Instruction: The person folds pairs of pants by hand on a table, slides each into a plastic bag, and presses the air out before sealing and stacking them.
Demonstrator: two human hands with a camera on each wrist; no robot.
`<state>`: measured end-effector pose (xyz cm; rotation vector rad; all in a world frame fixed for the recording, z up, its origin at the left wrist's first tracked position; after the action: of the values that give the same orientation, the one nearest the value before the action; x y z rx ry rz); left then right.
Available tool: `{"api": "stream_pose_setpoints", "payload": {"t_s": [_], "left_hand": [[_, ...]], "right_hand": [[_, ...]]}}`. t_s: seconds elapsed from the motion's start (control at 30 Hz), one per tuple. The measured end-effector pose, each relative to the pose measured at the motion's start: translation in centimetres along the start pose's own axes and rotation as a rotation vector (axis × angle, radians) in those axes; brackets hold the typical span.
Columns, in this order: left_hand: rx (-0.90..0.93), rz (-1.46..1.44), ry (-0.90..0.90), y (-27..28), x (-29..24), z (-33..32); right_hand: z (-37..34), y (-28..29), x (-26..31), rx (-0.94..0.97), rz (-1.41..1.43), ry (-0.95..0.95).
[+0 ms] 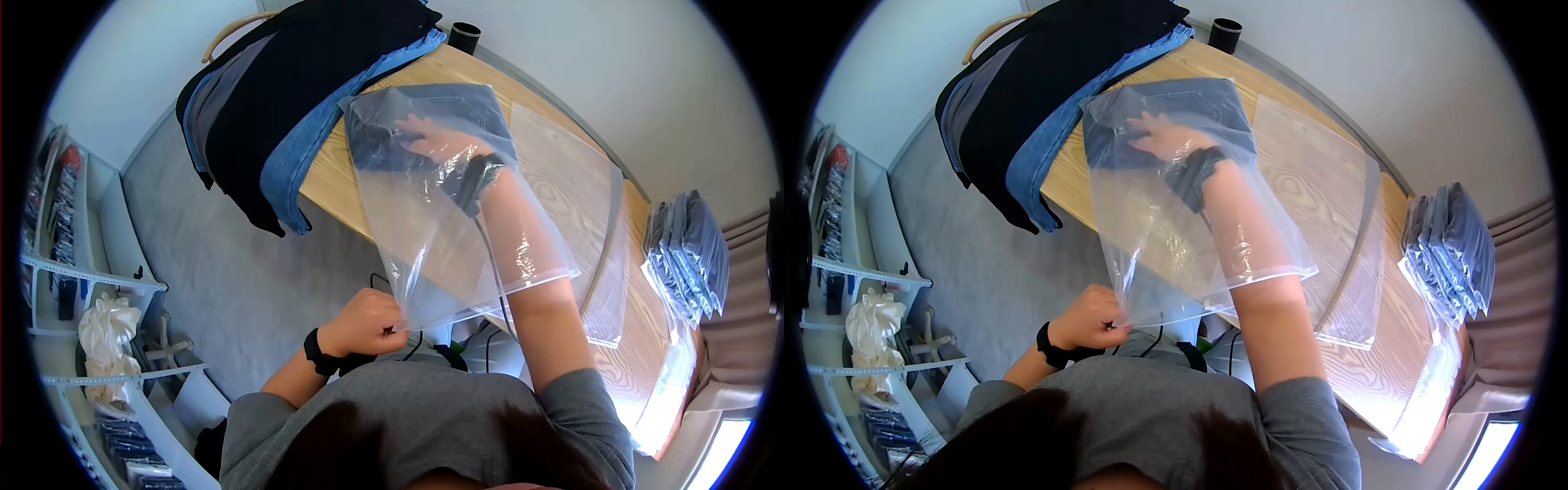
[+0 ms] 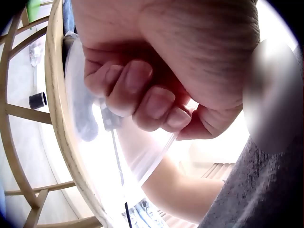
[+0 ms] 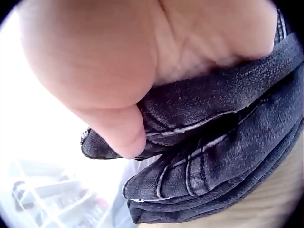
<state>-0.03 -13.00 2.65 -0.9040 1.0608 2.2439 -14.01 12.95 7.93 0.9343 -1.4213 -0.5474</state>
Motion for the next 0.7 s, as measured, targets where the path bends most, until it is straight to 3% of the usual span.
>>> {"api": "stream_pose_setpoints", "payload": {"t_s": [0.13, 0.2, 0.23, 0.3, 0.43, 0.57, 0.67, 0.7], "left_hand": [[-0.037, -0.031, -0.020, -0.3, 0.5, 0.3], [-0.023, 0.000, -0.010, -0.3, 0.7, 0.3], [-0.010, 0.035, -0.002, -0.3, 0.7, 0.2], [0.011, 0.070, 0.005, -0.1, 0.6, 0.1], [0.078, 0.125, 0.098, 0.4, 0.4, -0.8], [0.163, 0.138, 0.172, 1.5, -0.3, -2.3], [0.107, 0.175, 0.337, 2.7, 1.0, -5.8], [0.175, 0.128, 0.445, 3.7, 0.9, -6.4]], "right_hand": [[1.9, -1.9, 0.4, -0.068, 0.074, -0.107], [1.4, -3.8, 2.6, -0.126, -0.184, -0.194], [0.9, -5.2, 2.8, -0.124, -0.181, -0.199], [-0.1, -7.3, 3.3, -0.336, -0.590, -0.107], [-1.3, -6.6, 4.1, -0.304, -0.561, -0.146], [-8.3, -11.1, 4.3, -0.524, -0.286, 0.016], [-19.3, -8.5, 6.9, 0.046, 0.126, 0.338], [-22.4, -7.1, 7.1, 0.249, 0.326, 0.441]]}}
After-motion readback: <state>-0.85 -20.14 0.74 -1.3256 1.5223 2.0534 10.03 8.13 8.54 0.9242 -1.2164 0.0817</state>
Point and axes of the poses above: each hand's wrist, its own z-axis towards the middle knuckle, its own y-axis out of the back of the hand, x = y × z, the point moved 1 cm from there along z, towards the middle knuckle, and after that the axes turned 3 degrees about -x, right-handed, at the moved point
